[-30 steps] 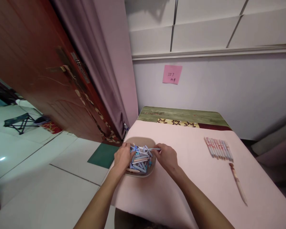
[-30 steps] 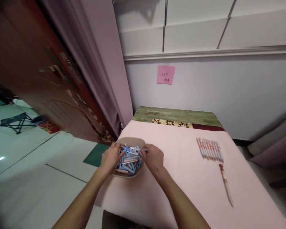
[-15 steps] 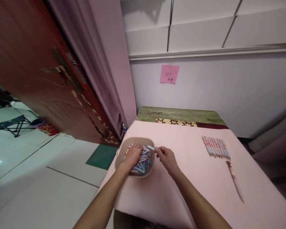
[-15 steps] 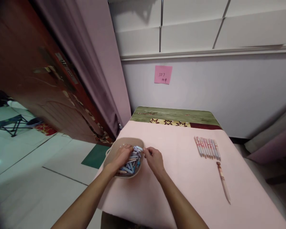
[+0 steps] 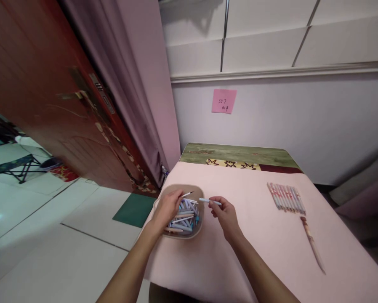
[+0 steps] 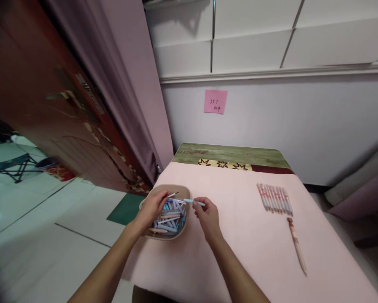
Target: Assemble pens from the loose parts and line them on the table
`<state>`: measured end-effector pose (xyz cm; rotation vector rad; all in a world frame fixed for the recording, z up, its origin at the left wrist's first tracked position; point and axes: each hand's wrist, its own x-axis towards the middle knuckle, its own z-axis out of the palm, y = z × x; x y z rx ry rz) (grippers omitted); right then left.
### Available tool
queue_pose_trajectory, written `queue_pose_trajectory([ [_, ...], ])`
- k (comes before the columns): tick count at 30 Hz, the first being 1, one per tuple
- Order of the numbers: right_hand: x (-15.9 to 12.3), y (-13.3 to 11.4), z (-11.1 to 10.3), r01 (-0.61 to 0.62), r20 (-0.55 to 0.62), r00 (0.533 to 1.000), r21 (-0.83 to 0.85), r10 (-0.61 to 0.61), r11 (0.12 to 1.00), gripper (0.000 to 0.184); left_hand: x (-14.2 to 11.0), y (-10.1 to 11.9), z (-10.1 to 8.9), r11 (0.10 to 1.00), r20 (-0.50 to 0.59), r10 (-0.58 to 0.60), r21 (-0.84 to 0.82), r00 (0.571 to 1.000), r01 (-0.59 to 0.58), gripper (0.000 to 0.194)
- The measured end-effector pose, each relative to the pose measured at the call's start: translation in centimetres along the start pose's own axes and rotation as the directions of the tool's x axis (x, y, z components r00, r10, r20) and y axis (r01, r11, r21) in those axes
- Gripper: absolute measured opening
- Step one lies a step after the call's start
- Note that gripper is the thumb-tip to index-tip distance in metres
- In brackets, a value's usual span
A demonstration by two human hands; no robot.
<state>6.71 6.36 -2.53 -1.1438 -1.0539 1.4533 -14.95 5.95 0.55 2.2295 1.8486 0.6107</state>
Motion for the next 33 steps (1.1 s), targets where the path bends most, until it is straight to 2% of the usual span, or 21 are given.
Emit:
queue_pose_trajectory([
  [3, -0.7, -0.7, -0.4, -0.024, -0.017, 1.000, 0.087, 0.025, 0.996, 0.032, -1.6, 1.2, -0.7, 0.989, -0.154, 0.033, -0.134, 0.988, -0.054, 0.021],
  [6, -1.3, -1.0, -0.4, -0.003, -0.021, 1.000, 0.113, 0.005, 0.994, 0.031, -2.5, 2.0, -1.0, 0.975, -0.206, 0.034, -0.207, 0.978, -0.077, 0.021],
  [11, -1.5, -1.1, -0.4, 0.036, -0.072, 0.997, 0.128, -0.027, 0.991, 0.029, -2.4, 2.1, -1.3, 0.975, -0.184, 0.058, -0.202, 0.981, -0.096, 0.020],
  [25, -1.6, -1.5, -0.7, -0.001, -0.045, 0.999, 0.088, 0.005, 0.996, 0.024, -2.0, 2.8, -1.5, 0.977, -0.105, 0.096, -0.181, 0.990, -0.114, 0.020],
  [33, -1.5, -1.2, -1.0, 0.020, -0.094, 0.996, 0.095, -0.011, 0.995, 0.024, -1.8, 2.9, -2.0, 0.982, -0.106, 0.094, -0.152, 0.990, -0.110, 0.019],
])
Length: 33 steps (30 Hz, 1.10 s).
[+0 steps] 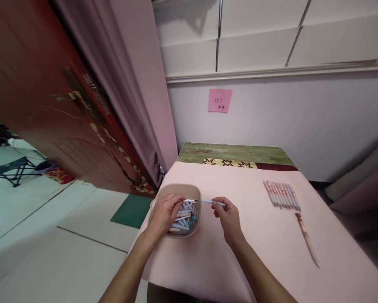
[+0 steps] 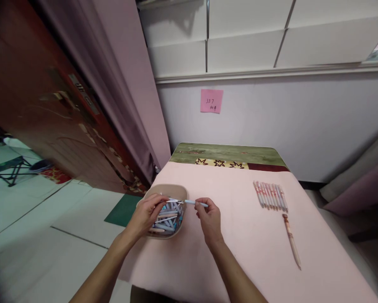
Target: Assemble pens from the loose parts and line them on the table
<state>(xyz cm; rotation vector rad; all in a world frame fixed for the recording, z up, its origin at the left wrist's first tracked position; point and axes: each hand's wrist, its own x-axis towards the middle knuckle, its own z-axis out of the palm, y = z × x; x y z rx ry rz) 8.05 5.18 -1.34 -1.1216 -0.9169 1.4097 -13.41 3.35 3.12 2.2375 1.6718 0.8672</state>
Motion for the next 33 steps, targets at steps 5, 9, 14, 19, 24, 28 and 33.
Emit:
queue_pose_trajectory([
  [5, -0.1, 0.0, 0.0, -0.021, 0.020, 1.000, -0.003, 0.021, 1.000, 0.023, 0.0, -0.1, 0.1, 1.000, -0.001, -0.005, -0.004, 1.000, 0.005, 0.019],
  [9, -0.2, 0.1, 0.1, -0.026, 0.010, 1.000, -0.003, 0.026, 1.000, 0.023, 0.0, 0.0, 0.1, 1.000, 0.005, -0.006, -0.015, 1.000, 0.006, 0.020],
  [14, -0.4, -0.2, 0.2, -0.021, 0.021, 1.000, -0.010, 0.021, 1.000, 0.024, 0.0, 0.4, 0.0, 0.999, 0.028, -0.011, -0.032, 1.000, 0.011, 0.021],
  [19, -0.6, -0.2, 0.4, -0.036, 0.061, 0.997, -0.006, 0.036, 0.999, 0.024, 0.2, 0.9, 0.0, 0.998, 0.069, -0.028, -0.062, 0.997, 0.033, 0.020],
  [24, -0.6, 0.5, -0.5, -0.088, 0.226, 0.970, -0.001, 0.086, 0.996, 0.022, 0.0, 1.1, -0.5, 0.941, 0.158, -0.191, -0.251, 0.969, 0.226, 0.012],
  [28, -0.9, 1.2, -1.4, -0.119, 0.369, 0.921, -0.035, 0.123, 0.992, 0.027, -0.4, 1.0, -0.4, 0.775, 0.263, -0.335, -0.469, 0.905, 0.424, 0.022],
  [33, -2.1, 1.8, -0.7, -0.093, 0.504, 0.860, -0.001, 0.081, 0.996, 0.035, -0.1, 1.7, 0.6, 0.505, 0.292, -0.351, -0.741, 0.890, 0.442, 0.028],
])
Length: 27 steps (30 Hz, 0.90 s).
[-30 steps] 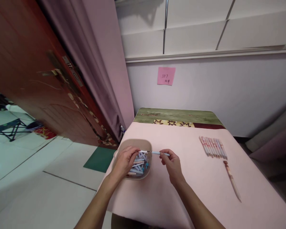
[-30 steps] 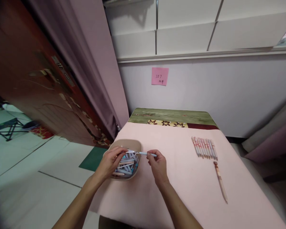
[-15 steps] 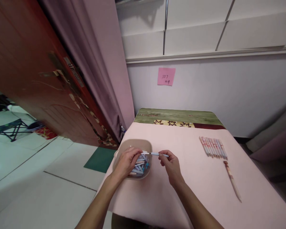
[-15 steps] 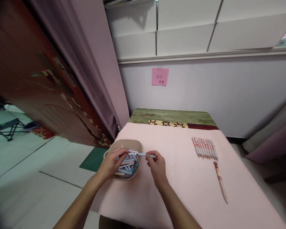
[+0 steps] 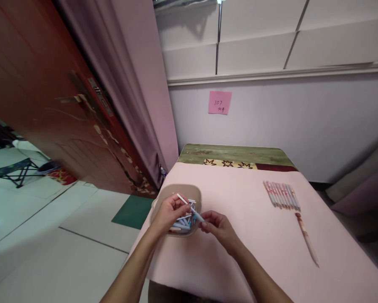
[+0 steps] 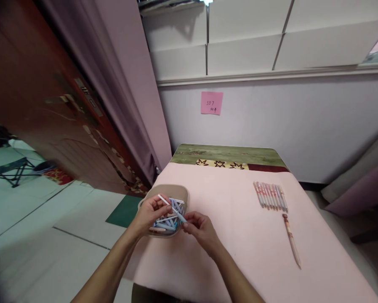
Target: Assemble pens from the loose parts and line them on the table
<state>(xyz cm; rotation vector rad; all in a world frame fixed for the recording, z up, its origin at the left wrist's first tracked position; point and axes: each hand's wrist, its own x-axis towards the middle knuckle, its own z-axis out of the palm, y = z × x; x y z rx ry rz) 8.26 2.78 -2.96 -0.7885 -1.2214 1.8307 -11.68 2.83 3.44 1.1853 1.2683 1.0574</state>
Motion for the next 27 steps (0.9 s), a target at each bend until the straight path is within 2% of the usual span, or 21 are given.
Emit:
queue_pose_trajectory([
  [3, -0.3, 0.2, 1.0, 0.051, 0.010, 0.999, 0.027, -0.051, 0.998, 0.036, 0.2, 0.0, 1.2, 0.999, -0.046, 0.023, -0.038, 0.999, -0.025, 0.028],
  [6, -0.8, 0.2, 1.6, 0.042, -0.028, 0.999, 0.047, -0.041, 0.998, 0.037, 0.0, -0.5, 2.4, 0.996, -0.116, 0.021, -0.087, 0.993, -0.031, 0.028],
  [10, -1.5, 0.4, 1.3, 0.020, -0.061, 0.998, 0.063, -0.016, 0.998, 0.035, -1.0, -1.8, 3.9, 0.991, -0.010, -0.011, -0.132, 1.000, 0.010, 0.032],
  [12, -1.8, 0.9, 0.7, 0.034, -0.082, 0.996, 0.056, -0.030, 0.998, 0.034, -1.5, -2.4, 3.7, 0.992, -0.006, -0.020, -0.122, 1.000, 0.019, 0.044],
  [14, -2.0, 1.4, -0.2, 0.040, -0.136, 0.990, 0.041, -0.034, 0.998, 0.034, -1.8, -2.7, 2.3, 0.997, -0.104, -0.009, -0.078, 0.994, 0.001, 0.053],
  [16, -1.9, 1.9, -1.1, 0.029, -0.201, 0.979, 0.025, -0.024, 0.999, 0.035, -1.9, -2.9, -0.4, 1.000, -0.249, 0.024, 0.017, 0.968, -0.021, 0.046],
  [18, -1.7, 2.1, -1.9, 0.024, -0.273, 0.962, -0.006, -0.024, 1.000, 0.035, -1.9, -3.0, -3.9, 0.984, -0.401, 0.087, 0.179, 0.912, -0.015, 0.039],
  [20, -1.3, 2.2, -2.6, 0.013, -0.351, 0.936, -0.051, -0.030, 0.999, 0.035, -2.1, -3.2, -7.2, 0.914, -0.504, 0.188, 0.403, 0.843, 0.037, 0.034],
  [22, -0.9, 2.0, -3.2, -0.022, -0.420, 0.907, -0.085, -0.016, 0.996, 0.034, -2.4, -3.2, -9.5, 0.790, -0.513, 0.285, 0.605, 0.810, 0.105, 0.025],
  [23, -0.7, 2.0, -3.4, -0.043, -0.443, 0.896, -0.092, -0.002, 0.995, 0.034, -2.5, -3.2, -10.2, 0.722, -0.492, 0.325, 0.681, 0.808, 0.124, 0.021],
  [25, -0.4, 1.8, -3.7, -0.067, -0.469, 0.883, -0.092, 0.016, 0.994, 0.034, -2.7, -3.3, -10.6, 0.607, -0.411, 0.370, 0.786, 0.833, 0.119, 0.014],
  [27, -0.3, 1.7, -3.9, -0.067, -0.479, 0.877, -0.085, 0.019, 0.994, 0.034, -2.6, -3.3, -10.0, 0.522, -0.318, 0.370, 0.848, 0.873, 0.088, 0.011],
])
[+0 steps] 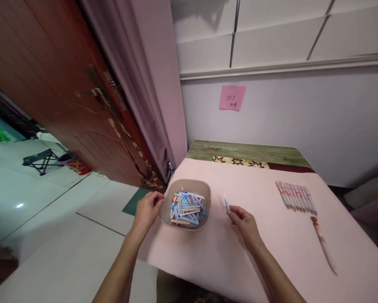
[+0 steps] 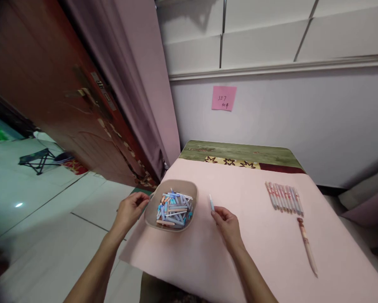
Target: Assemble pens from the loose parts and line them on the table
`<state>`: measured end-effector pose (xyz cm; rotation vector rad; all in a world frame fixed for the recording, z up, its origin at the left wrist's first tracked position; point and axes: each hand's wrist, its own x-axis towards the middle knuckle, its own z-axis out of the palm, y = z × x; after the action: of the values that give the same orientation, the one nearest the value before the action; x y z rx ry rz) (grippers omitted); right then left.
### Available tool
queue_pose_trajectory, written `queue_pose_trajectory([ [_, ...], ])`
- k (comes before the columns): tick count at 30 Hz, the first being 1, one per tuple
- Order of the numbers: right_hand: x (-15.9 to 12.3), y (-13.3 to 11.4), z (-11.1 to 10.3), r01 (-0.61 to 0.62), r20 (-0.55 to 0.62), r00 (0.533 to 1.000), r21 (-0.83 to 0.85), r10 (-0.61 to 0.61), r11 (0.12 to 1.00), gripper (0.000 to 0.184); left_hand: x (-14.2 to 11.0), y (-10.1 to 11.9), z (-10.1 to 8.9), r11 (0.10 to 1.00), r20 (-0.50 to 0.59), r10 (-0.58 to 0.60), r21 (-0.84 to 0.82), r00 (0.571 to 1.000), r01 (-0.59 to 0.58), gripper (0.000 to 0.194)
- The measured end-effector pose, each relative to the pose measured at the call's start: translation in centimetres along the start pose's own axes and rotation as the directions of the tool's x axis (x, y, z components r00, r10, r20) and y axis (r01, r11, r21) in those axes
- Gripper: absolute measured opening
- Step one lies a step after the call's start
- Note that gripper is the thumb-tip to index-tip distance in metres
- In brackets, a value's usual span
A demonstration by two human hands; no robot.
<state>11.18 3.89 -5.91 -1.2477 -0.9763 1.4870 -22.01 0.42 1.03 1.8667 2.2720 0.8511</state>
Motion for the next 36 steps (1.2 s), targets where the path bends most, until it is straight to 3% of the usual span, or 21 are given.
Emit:
queue_pose_trajectory([
  [4, -0.1, -0.1, 0.2, -0.009, -0.009, 1.000, 0.017, 0.009, 1.000, 0.033, 0.5, 1.8, 1.9, 0.978, 0.214, 0.004, 0.204, 0.977, -0.048, 0.014],
  [7, -0.4, -0.2, 0.9, 0.012, 0.025, 1.000, 0.028, -0.012, 1.000, 0.034, 1.4, 3.0, 4.0, 0.957, 0.295, -0.050, 0.286, 0.954, -0.039, 0.019],
  [11, -0.9, -0.4, 1.8, 0.014, 0.127, 0.992, 0.048, -0.020, 0.999, 0.038, 2.6, 3.9, 6.4, 0.933, 0.326, -0.116, 0.360, 0.938, -0.010, 0.025],
  [16, -1.2, -0.6, 2.0, -0.010, 0.189, 0.982, 0.082, -0.006, 0.997, 0.041, 3.9, 4.2, 8.0, 0.898, 0.354, -0.218, 0.438, 0.910, 0.045, 0.027],
  [22, -0.7, 0.3, 1.3, 0.012, 0.148, 0.989, 0.030, -0.016, 0.999, 0.039, 4.9, 4.4, 9.0, 0.879, 0.360, -0.323, 0.457, 0.875, 0.136, 0.023],
  [26, 0.0, 1.8, 0.3, 0.083, 0.144, 0.987, -0.073, -0.072, 0.994, 0.039, 5.1, 4.6, 8.3, 0.896, 0.357, -0.318, 0.415, 0.878, 0.156, 0.021],
  [31, 0.3, 2.7, -1.2, 0.142, 0.106, 0.987, -0.266, -0.118, 0.954, 0.037, 3.8, 5.0, 5.9, 0.956, 0.326, -0.188, 0.276, 0.927, 0.097, 0.015],
  [33, 0.3, 2.6, -1.6, 0.157, 0.087, 0.987, -0.384, -0.133, 0.910, 0.034, 2.7, 5.5, 5.3, 0.992, 0.305, -0.125, 0.054, 0.944, 0.114, 0.017],
  [34, 0.3, 2.6, -1.8, 0.161, 0.078, 0.987, -0.451, -0.141, 0.878, 0.032, 2.1, 5.8, 5.1, 0.969, 0.306, -0.117, -0.173, 0.945, 0.177, 0.018],
  [35, 0.3, 2.5, -1.9, 0.163, 0.070, 0.986, -0.519, -0.149, 0.839, 0.031, 1.4, 6.2, 5.0, 0.866, 0.333, -0.129, -0.421, 0.934, 0.270, 0.021],
  [36, 0.3, 2.3, -2.0, 0.164, 0.063, 0.986, -0.583, -0.157, 0.796, 0.029, 0.8, 6.7, 5.0, 0.686, 0.387, -0.147, -0.623, 0.910, 0.376, 0.023],
])
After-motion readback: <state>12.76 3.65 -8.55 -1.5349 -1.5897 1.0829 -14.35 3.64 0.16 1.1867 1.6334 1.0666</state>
